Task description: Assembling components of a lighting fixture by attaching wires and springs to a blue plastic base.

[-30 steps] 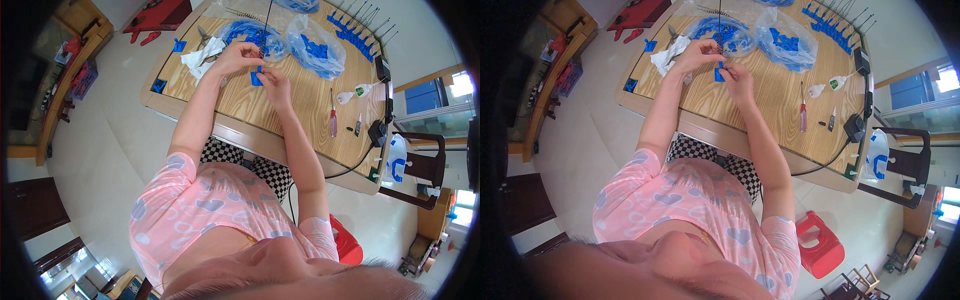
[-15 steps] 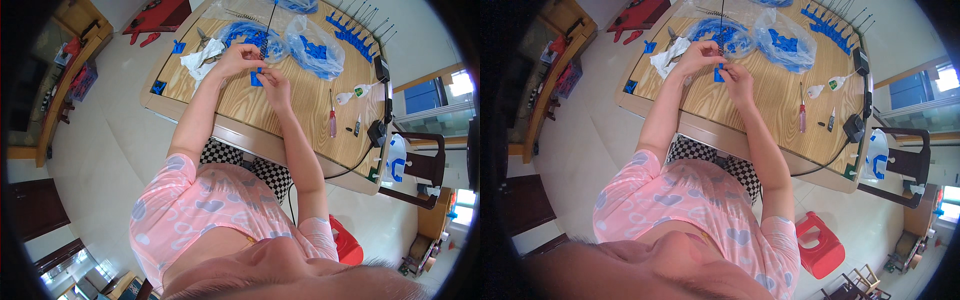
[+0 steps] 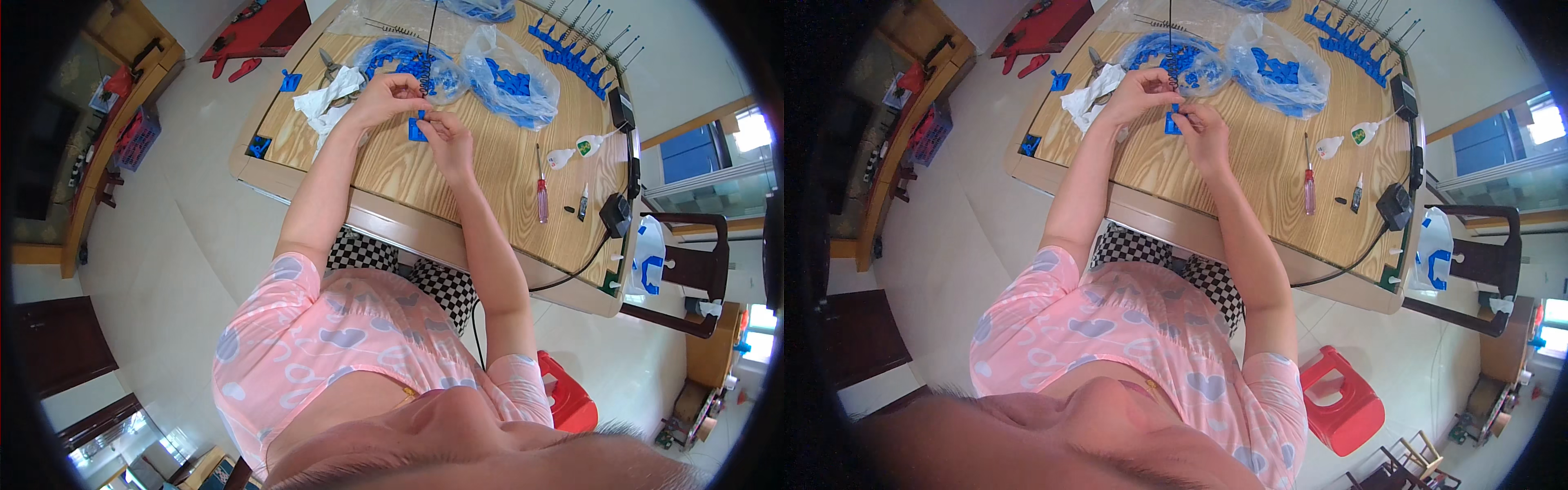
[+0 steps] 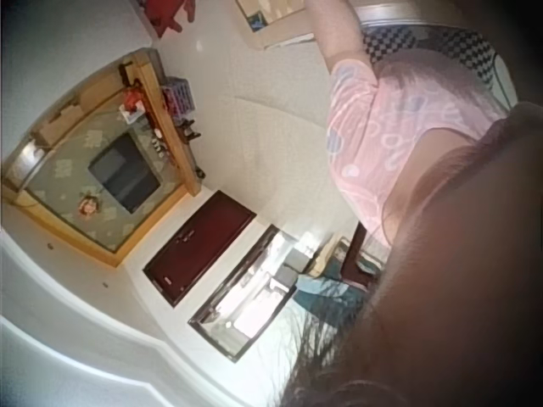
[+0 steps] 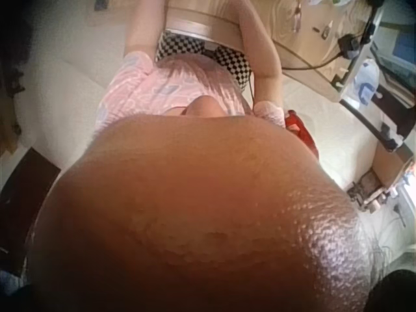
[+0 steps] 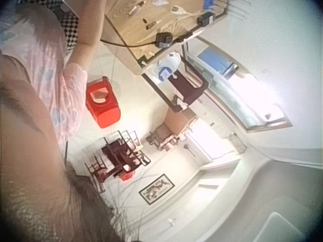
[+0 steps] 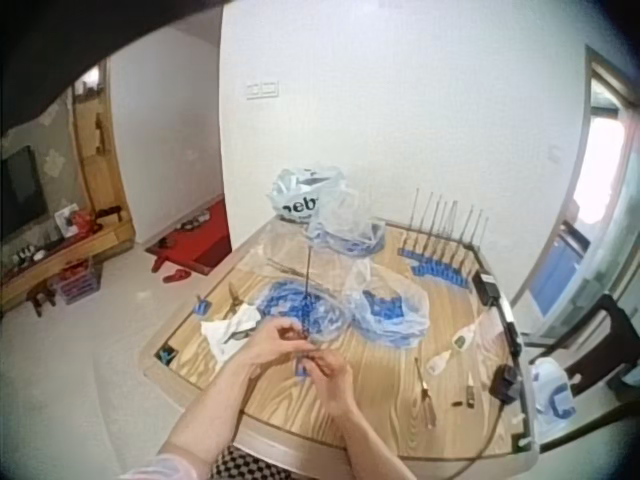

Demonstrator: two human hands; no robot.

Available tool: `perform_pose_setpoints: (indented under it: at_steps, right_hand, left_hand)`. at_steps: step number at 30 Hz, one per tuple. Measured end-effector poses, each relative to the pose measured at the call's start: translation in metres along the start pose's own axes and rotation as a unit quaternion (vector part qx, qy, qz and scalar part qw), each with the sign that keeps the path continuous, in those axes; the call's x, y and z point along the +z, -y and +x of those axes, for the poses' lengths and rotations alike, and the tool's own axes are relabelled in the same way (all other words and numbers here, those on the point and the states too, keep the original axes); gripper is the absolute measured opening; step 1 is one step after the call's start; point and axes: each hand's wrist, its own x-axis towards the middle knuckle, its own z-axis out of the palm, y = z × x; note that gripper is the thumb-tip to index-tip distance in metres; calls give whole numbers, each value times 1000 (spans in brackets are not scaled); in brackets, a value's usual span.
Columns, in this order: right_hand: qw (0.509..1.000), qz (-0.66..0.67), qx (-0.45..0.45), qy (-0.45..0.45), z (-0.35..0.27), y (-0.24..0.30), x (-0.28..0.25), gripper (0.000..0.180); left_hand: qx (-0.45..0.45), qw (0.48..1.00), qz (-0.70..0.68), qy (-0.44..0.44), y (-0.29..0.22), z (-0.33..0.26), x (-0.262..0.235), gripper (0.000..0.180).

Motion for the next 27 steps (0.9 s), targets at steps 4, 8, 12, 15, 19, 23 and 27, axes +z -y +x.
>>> perform_pose_setpoints:
  at_steps: [4, 8, 12, 15, 19, 23, 27]
  right_hand:
    - [1000, -12, -4, -3, 0, 0, -1, 13]
    - [999, -33, -8, -2, 1, -2, -2, 12]
    - [1000, -13, -4, 1, 1, 0, -1, 13]
    - [1000, -20, -13, 0, 1, -3, -2, 13]
    - [1000, -20, -15, 1, 1, -3, -2, 13]
    - [1000, -28, -14, 0, 2, -3, -3, 13]
    - [1000, -7, -16, -3, 2, -3, -2, 13]
  left_hand:
    - [-1, 1000, 9, -1, 2, 1, -1, 15]
    - [0, 1000, -7, -1, -2, -1, 0, 15]
    - [1, 1000, 1, 2, -3, -1, 0, 14]
    - [1, 1000, -9, 0, -1, -1, 0, 14]
    - [6, 1000, -15, 3, -2, -1, 1, 14]
    - [5, 1000, -14, 2, -2, -1, 1, 14]
    - [9, 1000, -21, 6, 1, 0, 0, 14]
